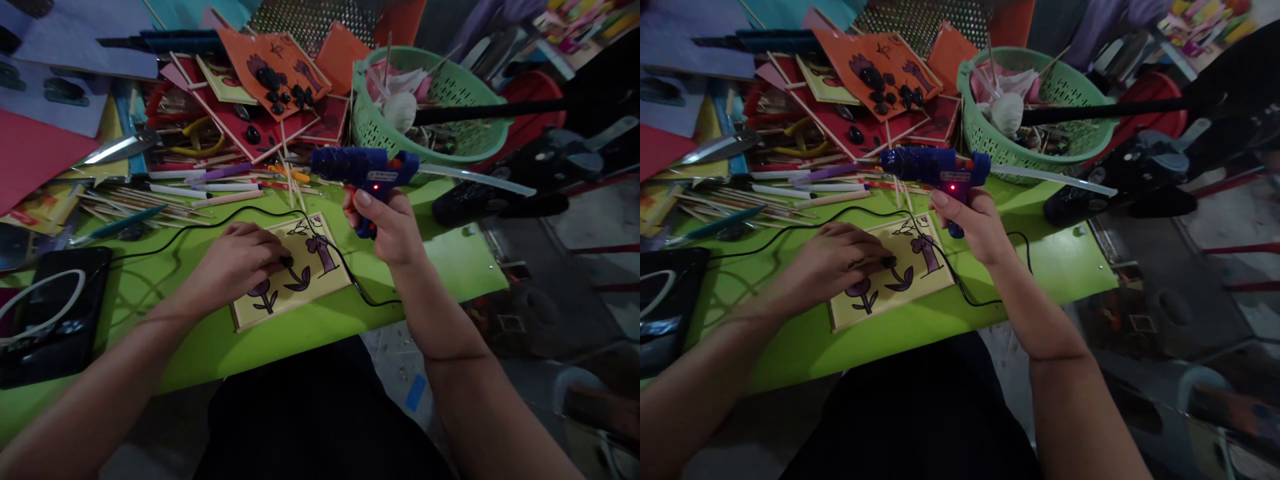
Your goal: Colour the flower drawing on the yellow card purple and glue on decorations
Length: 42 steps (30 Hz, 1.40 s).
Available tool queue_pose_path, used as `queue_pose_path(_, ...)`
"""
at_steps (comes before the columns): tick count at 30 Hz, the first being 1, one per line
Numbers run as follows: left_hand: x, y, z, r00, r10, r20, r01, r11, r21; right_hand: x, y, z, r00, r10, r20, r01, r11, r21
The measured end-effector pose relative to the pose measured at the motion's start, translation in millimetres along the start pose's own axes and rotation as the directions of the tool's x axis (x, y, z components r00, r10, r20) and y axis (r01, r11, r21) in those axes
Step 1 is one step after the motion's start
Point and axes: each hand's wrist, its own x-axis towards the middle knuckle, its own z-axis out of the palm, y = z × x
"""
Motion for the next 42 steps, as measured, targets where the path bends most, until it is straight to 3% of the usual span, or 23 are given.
queue_pose_path(4,0.7,1.4,1.6,1.000,-0.006,0.000,0.006,1.000,0.004,1.0,-2.4,0.4,0.997,0.072,-0.005,-0.072,0.997,-0.008)
queue_pose_path(6,0.8,3.0,-0.6,1.000,-0.005,-0.003,0.005,1.000,-0.002,2.5,-3.5,0.0,0.988,0.150,0.048,-0.151,0.988,0.023)
queue_pose_path(10,1.1,5.0,-3.9,1.000,0.017,-0.011,-0.017,1.000,0.010,5.7,-4.2,-1.3,0.918,0.332,0.215,-0.348,0.937,0.040)
queue_pose_path(13,0.4,3.1,-2.4,0.999,0.041,-0.021,-0.040,0.999,0.034,7.0,-3.8,-1.5,0.869,0.410,0.276,-0.423,0.906,-0.015)
queue_pose_path(22,-0.6,-10.5,-10.0,0.999,-0.046,0.000,0.046,0.998,0.029,8.5,-0.2,-1.0,0.819,0.472,0.328,-0.495,0.869,-0.015)
queue_pose_path(26,-1.4,-24.6,-13.4,0.991,-0.118,-0.058,0.121,0.992,0.046,8.4,0.6,2.6,0.817,0.462,0.344,-0.510,0.858,0.057)
queue_pose_path(29,-2.9,-33.5,-12.8,0.984,-0.146,-0.107,0.153,0.986,0.061,8.0,3.7,6.7,0.787,0.483,0.383,-0.546,0.835,0.070)
queue_pose_path(31,-3.3,-36.7,-12.3,0.981,-0.154,-0.117,0.162,0.985,0.062,8.4,5.6,7.6,0.796,0.474,0.376,-0.541,0.836,0.092)
queue_pose_path(37,-2.1,-42.4,-8.8,0.979,-0.187,-0.083,0.194,0.978,0.083,16.6,7.2,-5.6,0.924,0.341,0.172,-0.365,0.921,0.137)
queue_pose_path(42,-2.1,-45.8,-6.4,0.979,-0.179,-0.100,0.187,0.979,0.078,27.5,16.6,-14.7,0.956,0.288,0.056,-0.290,0.956,0.037)
